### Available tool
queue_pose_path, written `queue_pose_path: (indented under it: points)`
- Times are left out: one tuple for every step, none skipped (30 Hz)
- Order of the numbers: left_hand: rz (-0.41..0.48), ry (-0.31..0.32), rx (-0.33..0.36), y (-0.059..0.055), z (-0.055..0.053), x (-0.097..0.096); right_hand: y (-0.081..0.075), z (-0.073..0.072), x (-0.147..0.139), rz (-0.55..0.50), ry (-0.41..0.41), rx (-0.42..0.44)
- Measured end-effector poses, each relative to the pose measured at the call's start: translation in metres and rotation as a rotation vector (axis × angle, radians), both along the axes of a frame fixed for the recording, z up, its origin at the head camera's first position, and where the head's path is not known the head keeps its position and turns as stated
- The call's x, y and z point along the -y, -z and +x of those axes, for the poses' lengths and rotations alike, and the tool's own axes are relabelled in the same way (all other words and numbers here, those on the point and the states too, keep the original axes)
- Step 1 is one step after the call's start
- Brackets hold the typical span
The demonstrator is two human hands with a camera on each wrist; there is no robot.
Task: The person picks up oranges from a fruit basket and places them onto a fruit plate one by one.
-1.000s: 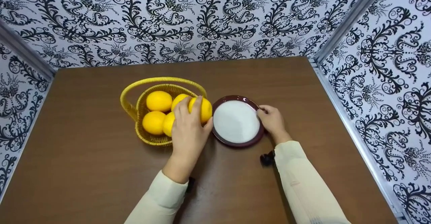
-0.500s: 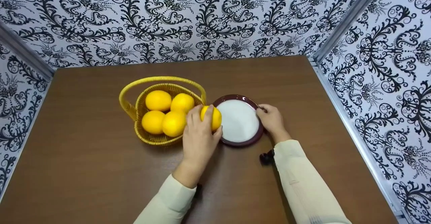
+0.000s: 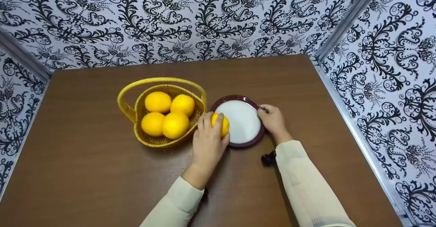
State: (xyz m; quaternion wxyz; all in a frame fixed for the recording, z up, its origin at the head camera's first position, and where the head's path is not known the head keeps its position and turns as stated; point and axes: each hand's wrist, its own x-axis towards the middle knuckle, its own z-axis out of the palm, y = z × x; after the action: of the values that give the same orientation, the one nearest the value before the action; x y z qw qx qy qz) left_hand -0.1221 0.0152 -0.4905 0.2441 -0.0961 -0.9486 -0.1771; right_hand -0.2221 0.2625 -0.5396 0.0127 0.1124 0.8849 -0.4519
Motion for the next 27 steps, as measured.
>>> queue_pose_path:
  points:
    - [-0.010, 0.001, 0.004, 0.002, 0.000, -0.001, 0.000, 0.000, 0.000, -0.004, 0.001, 0.003]
    - [-0.019, 0.003, 0.008, 0.003, -0.001, -0.002, -0.001, 0.000, 0.000, -0.003, 0.001, 0.004]
    - [-0.028, 0.004, 0.014, 0.005, -0.001, -0.002, -0.001, 0.000, 0.000, -0.003, 0.000, 0.005]
    - [-0.039, 0.006, 0.017, 0.006, -0.001, -0.003, -0.001, 0.000, 0.000, -0.001, 0.003, 0.009]
    - [-0.051, 0.008, 0.022, 0.007, -0.002, -0.004, -0.001, 0.000, 0.000, 0.000, 0.007, 0.011]
    - [-0.061, 0.011, 0.024, 0.008, -0.002, -0.004, 0.000, 0.000, 0.000, -0.002, 0.010, 0.014]
    - [-0.069, 0.014, 0.026, 0.009, -0.002, -0.005, 0.000, 0.000, 0.000, -0.001, 0.013, 0.016]
    - [-0.077, 0.018, 0.028, 0.010, -0.003, -0.005, 0.000, 0.000, 0.000, -0.001, 0.016, 0.017]
    - [-0.084, 0.022, 0.027, 0.010, -0.003, -0.006, 0.000, 0.000, 0.000, -0.002, 0.018, 0.018]
    - [-0.091, 0.027, 0.026, 0.011, -0.004, -0.006, 0.000, -0.001, -0.001, -0.003, 0.022, 0.020]
    - [-0.096, 0.031, 0.026, 0.011, -0.004, -0.007, 0.000, -0.001, -0.001, -0.002, 0.021, 0.018]
    - [-0.099, 0.037, 0.025, 0.011, -0.005, -0.007, 0.000, -0.001, -0.001, -0.001, 0.020, 0.017]
    - [-0.105, 0.042, 0.028, 0.011, -0.005, -0.008, -0.001, -0.001, -0.001, 0.001, 0.020, 0.015]
    - [-0.112, 0.046, 0.029, 0.011, -0.005, -0.008, -0.001, -0.001, -0.001, 0.000, 0.020, 0.013]
    - [-0.116, 0.050, 0.031, 0.011, -0.005, -0.009, -0.001, -0.001, -0.001, 0.001, 0.020, 0.011]
    - [-0.121, 0.054, 0.036, 0.011, -0.006, -0.009, -0.001, -0.001, -0.001, 0.002, 0.019, 0.008]
    - [-0.125, 0.057, 0.041, 0.011, -0.006, -0.010, -0.001, -0.001, 0.000, 0.003, 0.019, 0.006]
    - [-0.129, 0.061, 0.047, 0.011, -0.006, -0.011, -0.001, -0.001, 0.000, 0.004, 0.018, 0.003]
    - [-0.131, 0.065, 0.053, 0.011, -0.006, -0.011, -0.001, -0.001, 0.000, 0.006, 0.018, 0.001]
    - [-0.129, 0.069, 0.058, 0.010, -0.006, -0.012, -0.001, -0.001, 0.000, 0.006, 0.018, -0.001]
    - [-0.129, 0.075, 0.065, 0.010, -0.007, -0.012, -0.001, -0.001, 0.000, 0.010, 0.018, -0.002]
    - [-0.128, 0.082, 0.074, 0.009, -0.007, -0.013, 0.000, -0.001, 0.000, 0.009, 0.017, -0.004]
    - [-0.126, 0.091, 0.083, 0.009, -0.007, -0.013, 0.000, -0.001, 0.000, 0.009, 0.017, -0.004]
    - [-0.125, 0.100, 0.093, 0.009, -0.007, -0.014, 0.000, -0.001, 0.000, 0.008, 0.017, -0.006]
    - [-0.126, 0.109, 0.103, 0.009, -0.008, -0.014, 0.000, -0.001, 0.000, 0.006, 0.016, -0.009]
    - [-0.127, 0.117, 0.113, 0.010, -0.008, -0.014, 0.000, -0.001, 0.000, 0.004, 0.015, -0.010]
    - [-0.130, 0.126, 0.119, 0.010, -0.009, -0.015, 0.000, -0.001, 0.000, 0.003, 0.015, -0.012]
